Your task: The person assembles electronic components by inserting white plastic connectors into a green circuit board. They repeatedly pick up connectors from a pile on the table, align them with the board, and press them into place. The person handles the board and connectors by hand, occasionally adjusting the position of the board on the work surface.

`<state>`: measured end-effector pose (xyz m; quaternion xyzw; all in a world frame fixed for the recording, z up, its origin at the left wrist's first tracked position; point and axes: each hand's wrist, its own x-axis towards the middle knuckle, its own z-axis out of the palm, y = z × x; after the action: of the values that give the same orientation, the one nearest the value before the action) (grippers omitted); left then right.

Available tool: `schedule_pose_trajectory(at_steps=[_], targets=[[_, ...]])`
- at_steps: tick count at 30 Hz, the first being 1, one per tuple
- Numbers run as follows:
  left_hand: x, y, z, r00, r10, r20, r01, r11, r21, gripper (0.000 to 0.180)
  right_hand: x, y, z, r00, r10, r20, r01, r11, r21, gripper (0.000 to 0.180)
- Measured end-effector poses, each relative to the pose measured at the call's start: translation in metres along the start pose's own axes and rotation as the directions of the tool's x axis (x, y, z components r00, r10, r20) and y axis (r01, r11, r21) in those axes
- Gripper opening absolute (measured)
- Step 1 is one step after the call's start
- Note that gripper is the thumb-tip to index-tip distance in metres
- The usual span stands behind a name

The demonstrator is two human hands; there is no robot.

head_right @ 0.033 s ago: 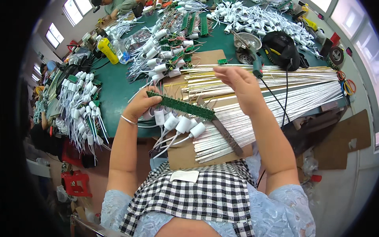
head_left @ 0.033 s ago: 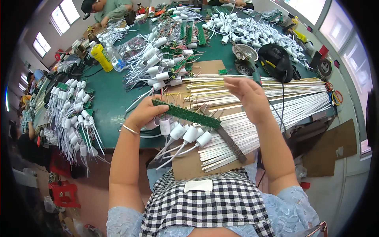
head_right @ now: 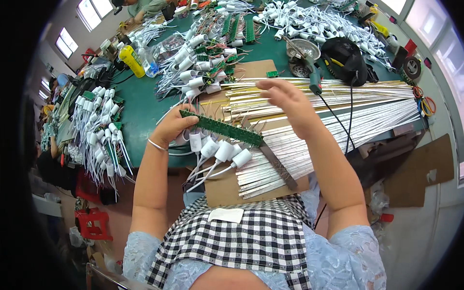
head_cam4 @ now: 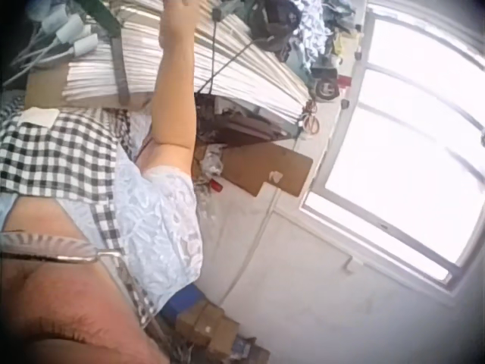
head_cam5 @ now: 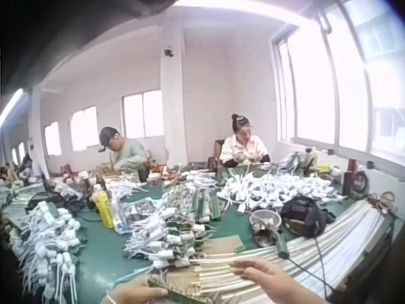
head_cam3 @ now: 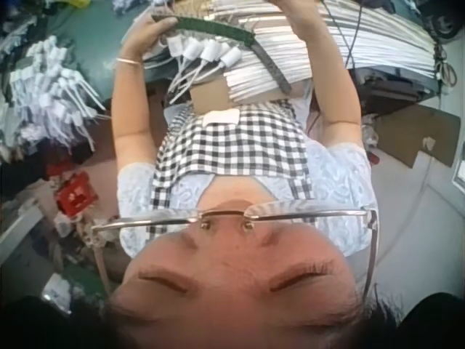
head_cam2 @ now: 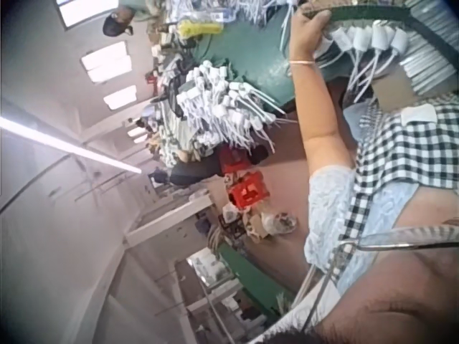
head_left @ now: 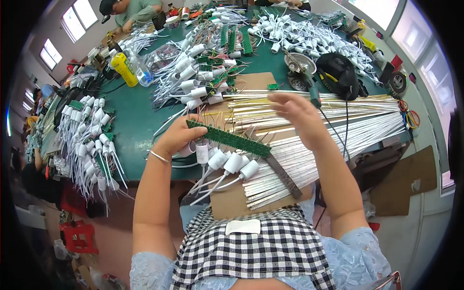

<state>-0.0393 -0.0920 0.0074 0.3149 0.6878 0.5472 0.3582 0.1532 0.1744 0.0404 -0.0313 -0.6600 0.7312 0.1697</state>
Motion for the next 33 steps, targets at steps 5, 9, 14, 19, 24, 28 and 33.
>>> schedule_pose_trajectory(at_steps=[5, 9, 14, 19, 24, 28, 33], targets=[[0.000, 0.012, 0.004, 1.000, 0.003, 0.010, -0.004, 1.000, 0.010, 0.022, 0.022, 0.006, 0.033, 0.922, 0.262, 0.284, 0.050, 0.647, -0.761, 0.046], [0.000, 0.013, 0.003, 0.999, -0.031, 0.016, 0.030, 0.999, 0.029, 0.022, 0.031, 0.015, 0.044, 0.939, 0.262, 0.224, -0.024, 0.698, -0.716, 0.027], [0.001, 0.009, 0.000, 0.997, -0.017, 0.072, 0.014, 0.999, 0.041, 0.020, 0.047, 0.006, -0.008, 0.983, 0.175, 0.051, -0.147, 0.927, -0.345, 0.019], [0.003, 0.017, 0.004, 0.998, -0.005, 0.067, 0.002, 0.999, 0.046, 0.019, 0.055, 0.015, 0.048, 0.892, 0.265, 0.367, 0.040, 0.760, -0.648, 0.035], [0.004, 0.019, 0.000, 0.999, -0.029, 0.014, 0.028, 0.994, 0.101, 0.017, 0.058, 0.003, 0.059, 0.934, 0.073, 0.351, 0.166, 0.780, -0.604, 0.014], [0.009, 0.016, 0.004, 0.997, -0.018, 0.074, 0.015, 0.999, 0.049, 0.015, 0.074, 0.000, 0.037, 0.987, 0.116, 0.110, -0.083, 0.960, -0.269, 0.019], [0.009, 0.025, 0.010, 0.997, -0.003, 0.071, 0.000, 0.999, 0.040, 0.016, 0.079, 0.021, 0.067, 0.880, 0.102, 0.463, 0.221, 0.776, -0.590, 0.029]])
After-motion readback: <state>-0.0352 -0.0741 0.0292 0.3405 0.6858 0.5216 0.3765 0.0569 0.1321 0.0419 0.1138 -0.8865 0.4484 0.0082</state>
